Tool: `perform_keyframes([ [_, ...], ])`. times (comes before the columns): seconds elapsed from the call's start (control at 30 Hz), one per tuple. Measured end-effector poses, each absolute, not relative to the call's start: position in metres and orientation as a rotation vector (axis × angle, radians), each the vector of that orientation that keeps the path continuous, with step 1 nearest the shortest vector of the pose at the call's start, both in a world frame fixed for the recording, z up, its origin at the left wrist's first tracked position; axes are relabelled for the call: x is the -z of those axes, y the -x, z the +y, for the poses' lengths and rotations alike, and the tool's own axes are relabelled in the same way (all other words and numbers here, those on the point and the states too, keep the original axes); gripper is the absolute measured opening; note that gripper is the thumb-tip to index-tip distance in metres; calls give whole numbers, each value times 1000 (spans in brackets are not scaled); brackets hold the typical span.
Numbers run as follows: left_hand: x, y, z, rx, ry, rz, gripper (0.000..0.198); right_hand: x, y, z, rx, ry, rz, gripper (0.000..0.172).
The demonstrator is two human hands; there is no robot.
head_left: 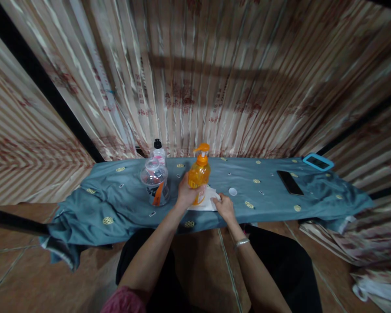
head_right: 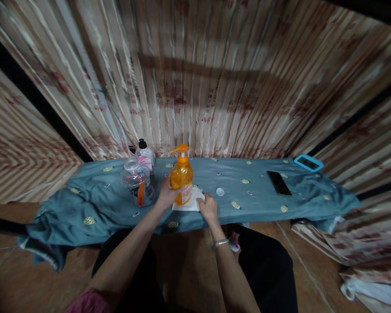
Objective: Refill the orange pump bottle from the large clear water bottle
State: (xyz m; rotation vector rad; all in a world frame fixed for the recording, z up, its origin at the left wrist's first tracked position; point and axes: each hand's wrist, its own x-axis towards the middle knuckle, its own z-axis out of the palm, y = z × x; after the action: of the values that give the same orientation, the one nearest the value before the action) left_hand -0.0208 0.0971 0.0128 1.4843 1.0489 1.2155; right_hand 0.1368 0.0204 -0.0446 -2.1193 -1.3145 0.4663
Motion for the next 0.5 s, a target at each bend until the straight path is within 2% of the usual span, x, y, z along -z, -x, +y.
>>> perform_keyframes([
  [0.2,-7,20,97,-1231,-1438,1075,47,11,-157,23,-719,1694,-972,39],
  [0.5,-2,13,92,-1213,-1454,957,56,-66,-127,53,-671,1260,-1073,39],
])
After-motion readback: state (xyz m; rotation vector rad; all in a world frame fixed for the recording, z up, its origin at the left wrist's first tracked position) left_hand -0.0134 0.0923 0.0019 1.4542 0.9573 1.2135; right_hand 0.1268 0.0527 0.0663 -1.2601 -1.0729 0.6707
